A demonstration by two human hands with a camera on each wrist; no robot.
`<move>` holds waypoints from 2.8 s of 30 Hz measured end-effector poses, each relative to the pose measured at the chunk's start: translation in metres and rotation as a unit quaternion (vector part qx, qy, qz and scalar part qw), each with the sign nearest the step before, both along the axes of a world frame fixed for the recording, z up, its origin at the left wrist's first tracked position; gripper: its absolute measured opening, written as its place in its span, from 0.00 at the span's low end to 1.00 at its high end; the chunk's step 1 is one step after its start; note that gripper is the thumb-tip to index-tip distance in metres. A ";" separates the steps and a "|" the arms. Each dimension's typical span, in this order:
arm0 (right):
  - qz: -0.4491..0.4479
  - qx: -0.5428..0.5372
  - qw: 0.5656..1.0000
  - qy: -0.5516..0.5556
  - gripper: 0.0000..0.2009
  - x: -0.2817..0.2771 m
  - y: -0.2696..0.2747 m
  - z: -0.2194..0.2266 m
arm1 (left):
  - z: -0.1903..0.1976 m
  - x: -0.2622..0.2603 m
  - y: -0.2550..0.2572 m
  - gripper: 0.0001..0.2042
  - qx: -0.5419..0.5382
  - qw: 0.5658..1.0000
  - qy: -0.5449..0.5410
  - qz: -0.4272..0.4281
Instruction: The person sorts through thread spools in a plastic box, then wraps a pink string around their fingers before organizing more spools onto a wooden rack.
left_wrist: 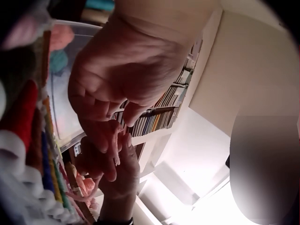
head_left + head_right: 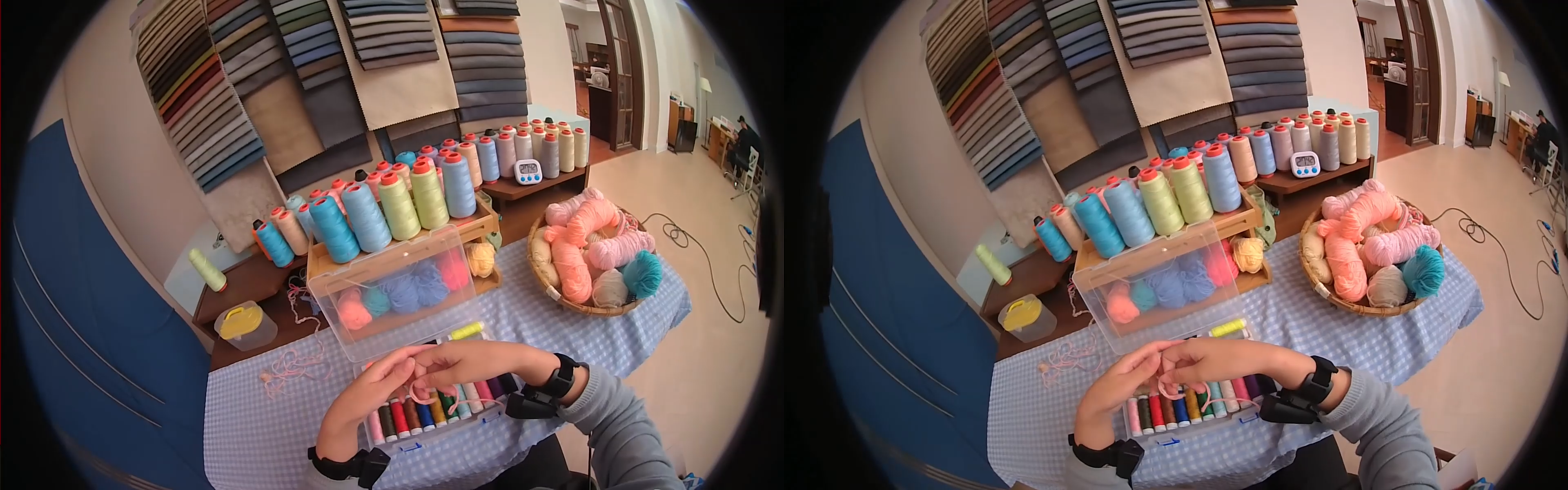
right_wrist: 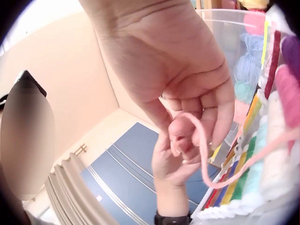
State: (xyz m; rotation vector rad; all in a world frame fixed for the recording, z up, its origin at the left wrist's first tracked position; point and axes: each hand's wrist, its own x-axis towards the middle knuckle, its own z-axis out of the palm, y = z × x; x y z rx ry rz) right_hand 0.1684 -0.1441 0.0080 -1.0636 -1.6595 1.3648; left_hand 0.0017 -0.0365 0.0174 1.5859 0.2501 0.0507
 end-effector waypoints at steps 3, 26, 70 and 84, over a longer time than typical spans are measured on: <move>-0.001 0.022 0.999 0.041 0.08 0.006 0.004 -0.004 | -0.006 0.001 0.001 0.19 -0.044 0.999 -0.026 0.015; 0.015 -0.106 0.987 0.117 0.10 0.010 -0.010 -0.032 | -0.028 0.005 -0.001 0.24 -0.135 0.990 -0.043 0.024; -0.012 -0.117 0.956 0.269 0.07 0.015 -0.016 -0.034 | -0.020 -0.004 -0.010 0.32 0.095 0.981 -0.162 -0.056; -0.041 -0.096 0.948 0.302 0.10 0.014 -0.018 -0.031 | -0.021 -0.004 -0.011 0.30 0.111 0.977 -0.174 -0.058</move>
